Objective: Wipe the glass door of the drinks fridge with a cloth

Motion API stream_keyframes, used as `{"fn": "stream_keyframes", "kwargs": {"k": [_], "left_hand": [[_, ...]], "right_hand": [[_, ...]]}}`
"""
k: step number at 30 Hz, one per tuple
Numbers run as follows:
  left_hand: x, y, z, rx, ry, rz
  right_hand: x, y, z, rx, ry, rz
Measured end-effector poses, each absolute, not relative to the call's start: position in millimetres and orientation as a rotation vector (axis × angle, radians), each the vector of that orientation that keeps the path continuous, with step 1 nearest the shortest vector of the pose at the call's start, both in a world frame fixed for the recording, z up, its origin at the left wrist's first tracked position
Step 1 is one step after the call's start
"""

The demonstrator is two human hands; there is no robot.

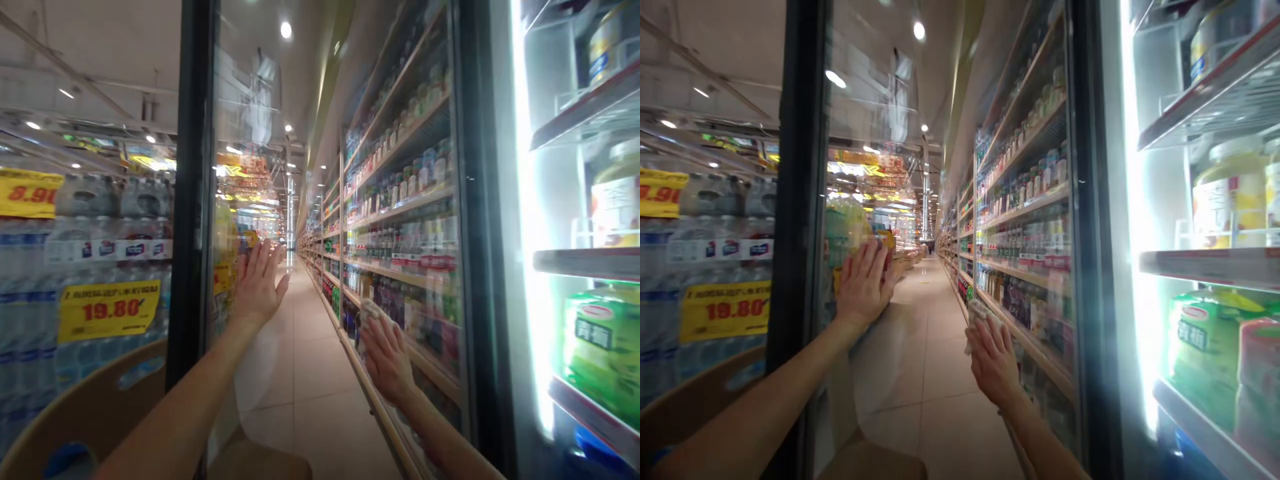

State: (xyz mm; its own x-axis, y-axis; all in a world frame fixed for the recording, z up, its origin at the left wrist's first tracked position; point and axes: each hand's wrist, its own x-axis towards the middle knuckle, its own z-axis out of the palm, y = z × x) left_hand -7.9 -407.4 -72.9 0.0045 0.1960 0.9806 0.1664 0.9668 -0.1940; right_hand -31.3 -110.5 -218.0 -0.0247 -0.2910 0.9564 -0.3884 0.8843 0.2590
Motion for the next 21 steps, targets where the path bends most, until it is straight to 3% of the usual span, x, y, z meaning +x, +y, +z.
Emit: {"fn": "stream_keyframes", "kwargs": {"k": [7, 12, 18, 21], "left_hand": [[-12.2, -409.7, -72.3, -0.262, -1.553, 0.080], [-12.5, -411.2, -74.3, -0.261, -1.546, 0.101], [-1.7, -419.0, -39.0, -0.252, -1.602, 0.079], [5.6, -422.5, -14.3, -0.095, -1.616, 0.010]], "right_hand": [[-54.6, -106.7, -83.1, 0.125, -1.350, 0.408], [-46.9, -133.9, -52.5, 0.647, -1.529, -0.041], [-51.0, -77.5, 12.9, 0.009, -1.507, 0.454], [-45.5, -106.0, 36.5, 0.094, -1.546, 0.412]]}}
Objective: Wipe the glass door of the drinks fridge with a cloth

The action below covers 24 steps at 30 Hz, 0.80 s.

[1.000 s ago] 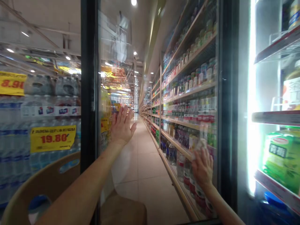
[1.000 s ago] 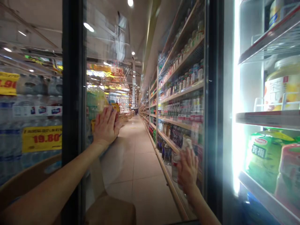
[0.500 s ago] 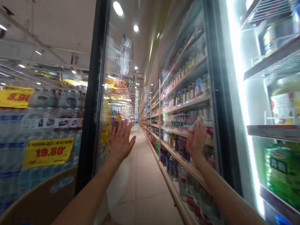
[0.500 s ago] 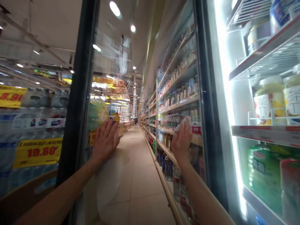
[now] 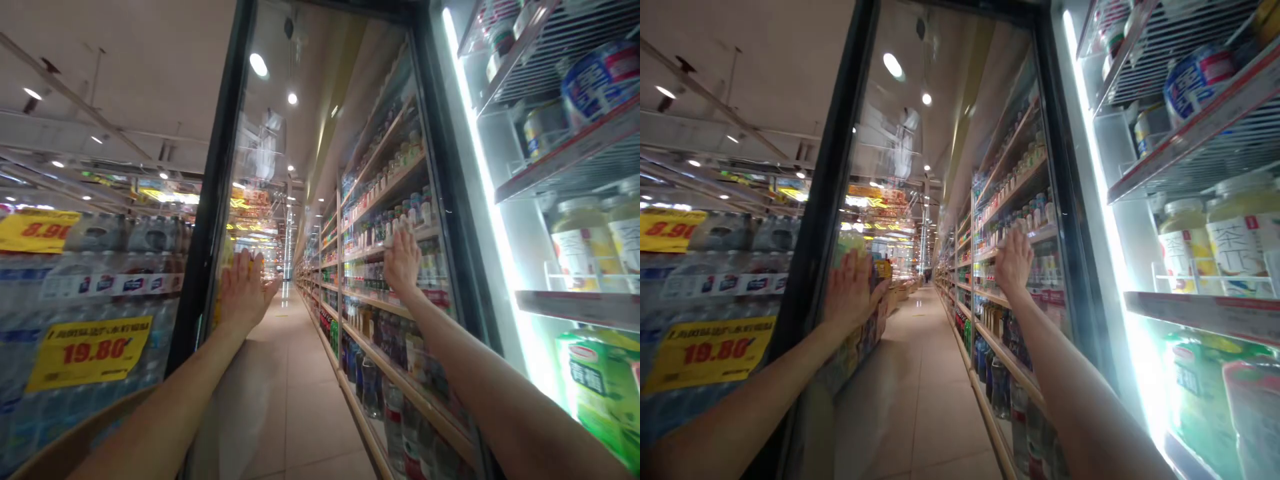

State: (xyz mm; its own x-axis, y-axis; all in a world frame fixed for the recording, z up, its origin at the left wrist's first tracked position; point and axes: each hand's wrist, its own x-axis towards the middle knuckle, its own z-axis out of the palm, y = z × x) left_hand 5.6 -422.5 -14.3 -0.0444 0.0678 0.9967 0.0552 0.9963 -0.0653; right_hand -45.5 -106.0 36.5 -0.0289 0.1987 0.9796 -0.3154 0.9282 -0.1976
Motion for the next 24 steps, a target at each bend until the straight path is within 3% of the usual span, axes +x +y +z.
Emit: {"fn": "stream_keyframes", "kwargs": {"k": [5, 10, 12, 19, 24], "left_hand": [[12.3, -426.4, -4.5, -0.065, -1.642, 0.053], [18.5, -428.1, -4.5, -0.075, -1.679, 0.075], [20.3, -430.6, -2.8, -0.089, -1.682, 0.089], [26.3, -455.2, 2.1, -0.210, -1.674, 0.207], [34.3, -458.4, 10.8, -0.211, -1.697, 0.211]], "right_hand": [[-31.8, -156.8, 39.4, 0.682, -1.626, -0.033], [-27.3, -89.9, 68.6, 0.108, -1.535, 0.511], [-26.2, -91.2, 81.1, 0.071, -1.527, 0.559], [-27.6, -213.3, 66.8, 0.833, -1.590, -0.045], [-28.1, -188.2, 89.8, 0.281, -1.553, 0.441]]}}
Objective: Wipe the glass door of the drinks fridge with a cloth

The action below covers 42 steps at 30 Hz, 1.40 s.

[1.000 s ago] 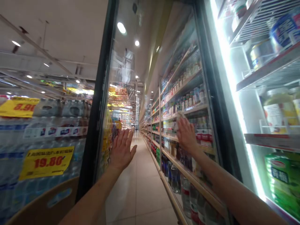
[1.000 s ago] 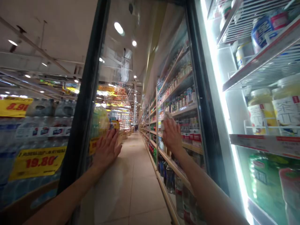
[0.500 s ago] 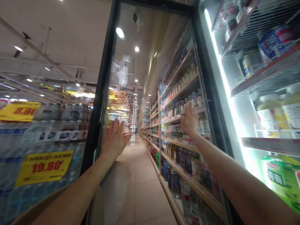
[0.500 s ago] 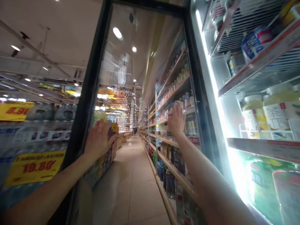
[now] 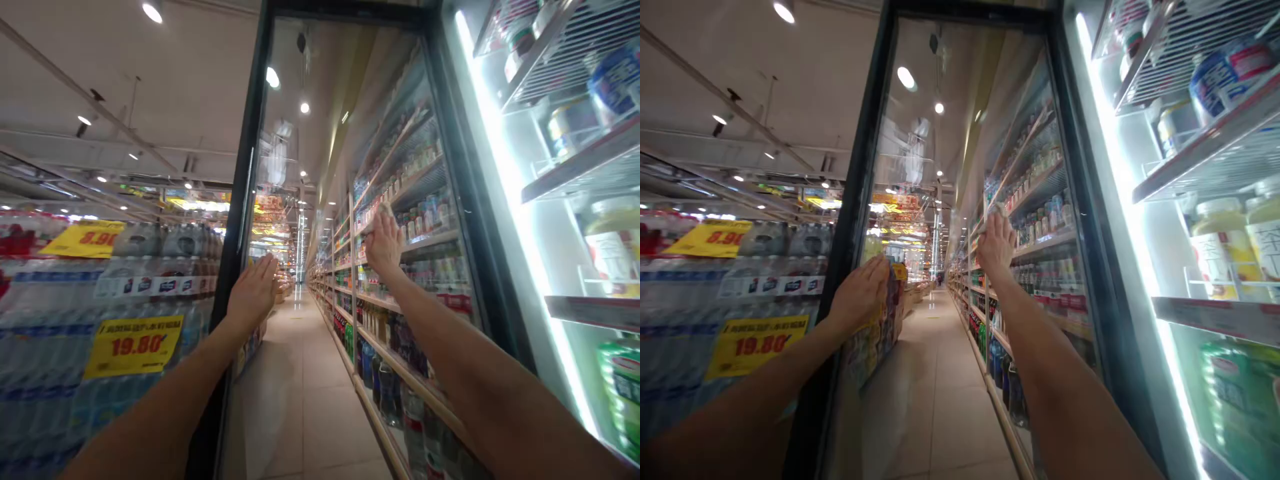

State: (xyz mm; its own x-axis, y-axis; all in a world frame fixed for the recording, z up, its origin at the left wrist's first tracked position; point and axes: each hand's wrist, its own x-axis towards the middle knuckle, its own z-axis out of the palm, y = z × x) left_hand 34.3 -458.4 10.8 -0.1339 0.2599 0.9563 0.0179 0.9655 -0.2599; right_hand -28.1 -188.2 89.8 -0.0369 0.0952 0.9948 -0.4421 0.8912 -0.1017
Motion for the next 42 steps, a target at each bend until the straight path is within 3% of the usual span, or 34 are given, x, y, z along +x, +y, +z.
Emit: {"fn": "stream_keyframes", "kwargs": {"k": [2, 9, 14, 16, 22, 28, 35, 40, 42], "left_hand": [[37.0, -456.7, 16.0, -0.188, -1.695, 0.178], [38.6, -477.7, 29.3, -0.257, -1.579, -0.042], [41.1, -488.8, 31.6, -0.287, -1.506, -0.110], [43.1, -488.4, 32.3, -0.305, -1.500, -0.109], [47.4, -494.0, 31.9, -0.363, -1.500, -0.058], [45.4, -473.3, 21.7, -0.291, -1.580, -0.045], [40.3, -447.4, 0.2, -0.131, -1.650, 0.015], [41.7, -454.8, -2.1, -0.127, -1.605, 0.046], [40.8, -451.9, -0.9, -0.135, -1.606, 0.043]], "right_hand": [[-25.0, -196.1, 97.7, 0.279, -1.580, 0.462], [-14.2, -281.4, 67.7, 1.071, -1.569, -0.176], [-16.1, -247.6, 96.4, 0.603, -1.587, 0.276], [-13.6, -249.1, 90.3, 0.579, -1.592, 0.284], [-5.4, -273.7, 22.5, 1.259, -1.459, -0.350], [-2.1, -227.1, 69.6, 0.599, -1.624, 0.152], [-7.4, -219.3, 3.1, 0.979, -1.552, -0.180], [-16.3, -161.3, 29.5, 0.236, -1.573, 0.419], [-15.2, -163.6, 31.9, 0.180, -1.576, 0.464]]}}
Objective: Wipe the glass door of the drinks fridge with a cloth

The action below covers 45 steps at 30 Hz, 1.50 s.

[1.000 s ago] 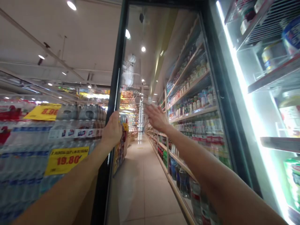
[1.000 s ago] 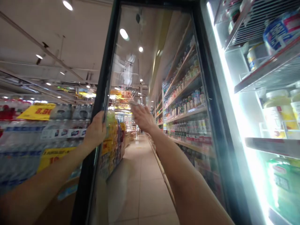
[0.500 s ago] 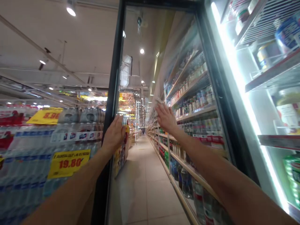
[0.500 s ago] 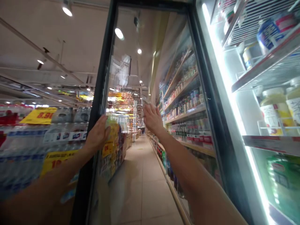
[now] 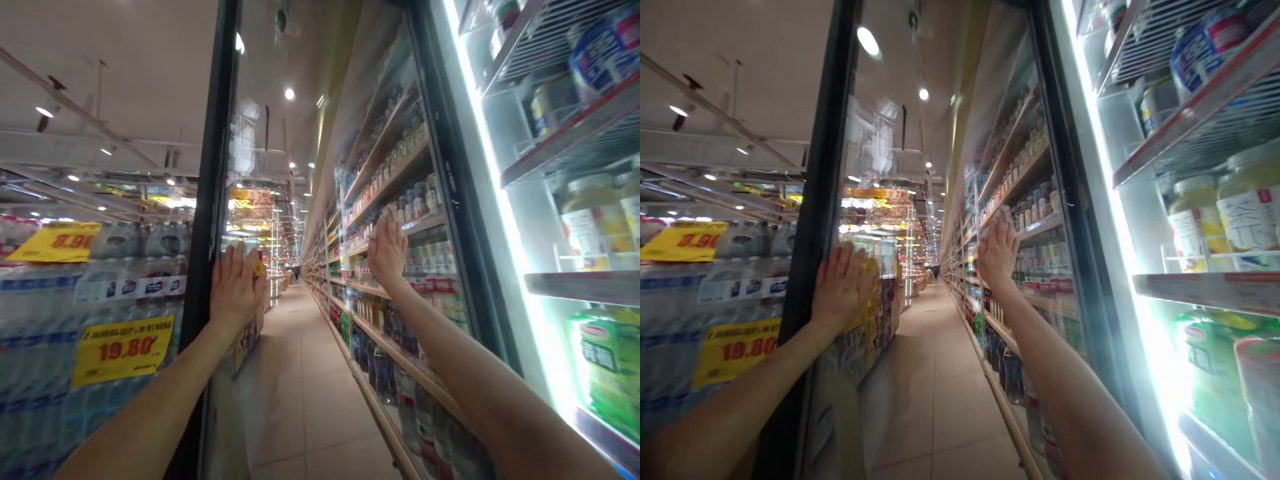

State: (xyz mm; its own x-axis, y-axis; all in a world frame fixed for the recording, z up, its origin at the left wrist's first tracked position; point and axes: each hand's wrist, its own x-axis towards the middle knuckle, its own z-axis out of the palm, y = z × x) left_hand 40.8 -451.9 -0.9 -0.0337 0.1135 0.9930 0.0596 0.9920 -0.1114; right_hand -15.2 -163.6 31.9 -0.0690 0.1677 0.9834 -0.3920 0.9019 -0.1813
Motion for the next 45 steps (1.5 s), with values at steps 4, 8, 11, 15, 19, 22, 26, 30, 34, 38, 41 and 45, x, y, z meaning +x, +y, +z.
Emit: {"fn": "stream_keyframes", "kwargs": {"k": [4, 8, 11, 15, 19, 22, 26, 30, 34, 38, 41, 45], "left_hand": [[34.6, -426.7, -2.2, -0.111, -1.599, 0.000], [25.4, -394.8, -11.4, -0.213, -1.648, 0.056], [22.1, -386.4, -16.1, -0.233, -1.641, 0.073], [21.6, -389.5, -15.9, -0.250, -1.630, 0.063], [19.7, -391.2, -15.6, -0.242, -1.636, 0.067], [17.7, -390.7, -16.4, -0.247, -1.641, 0.070], [16.0, -392.4, -15.3, -0.259, -1.636, 0.050], [13.5, -394.2, -15.2, -0.261, -1.625, 0.049], [9.9, -386.2, -28.6, -0.228, -1.603, 0.020], [8.1, -374.6, -47.3, -0.204, -1.594, 0.009], [8.7, -372.2, -52.0, -0.196, -1.583, 0.021], [9.1, -373.2, -49.8, -0.190, -1.601, 0.011]], "right_hand": [[-12.7, -198.6, 5.0, 0.650, -1.606, 0.102], [-20.1, -165.3, 5.2, 0.466, -1.593, 0.254], [-26.2, -117.3, 18.0, 0.068, -1.528, 0.553], [-25.9, -108.2, 1.9, 0.249, -1.585, 0.398], [-30.4, -94.9, -16.2, 0.461, -1.620, 0.161], [-38.3, -61.9, -11.0, 0.004, -1.518, 0.491], [-37.9, -65.8, -19.2, 0.051, -1.530, 0.460], [-32.2, -91.9, -43.5, 0.553, -1.608, 0.056], [-35.9, -78.5, -40.6, 0.202, -1.542, 0.310], [-34.3, -101.8, -43.9, 0.135, -1.517, 0.375], [-29.8, -126.8, -63.9, 0.574, -1.598, 0.063], [-34.2, -108.0, -78.2, 0.264, -1.544, 0.303]]}}
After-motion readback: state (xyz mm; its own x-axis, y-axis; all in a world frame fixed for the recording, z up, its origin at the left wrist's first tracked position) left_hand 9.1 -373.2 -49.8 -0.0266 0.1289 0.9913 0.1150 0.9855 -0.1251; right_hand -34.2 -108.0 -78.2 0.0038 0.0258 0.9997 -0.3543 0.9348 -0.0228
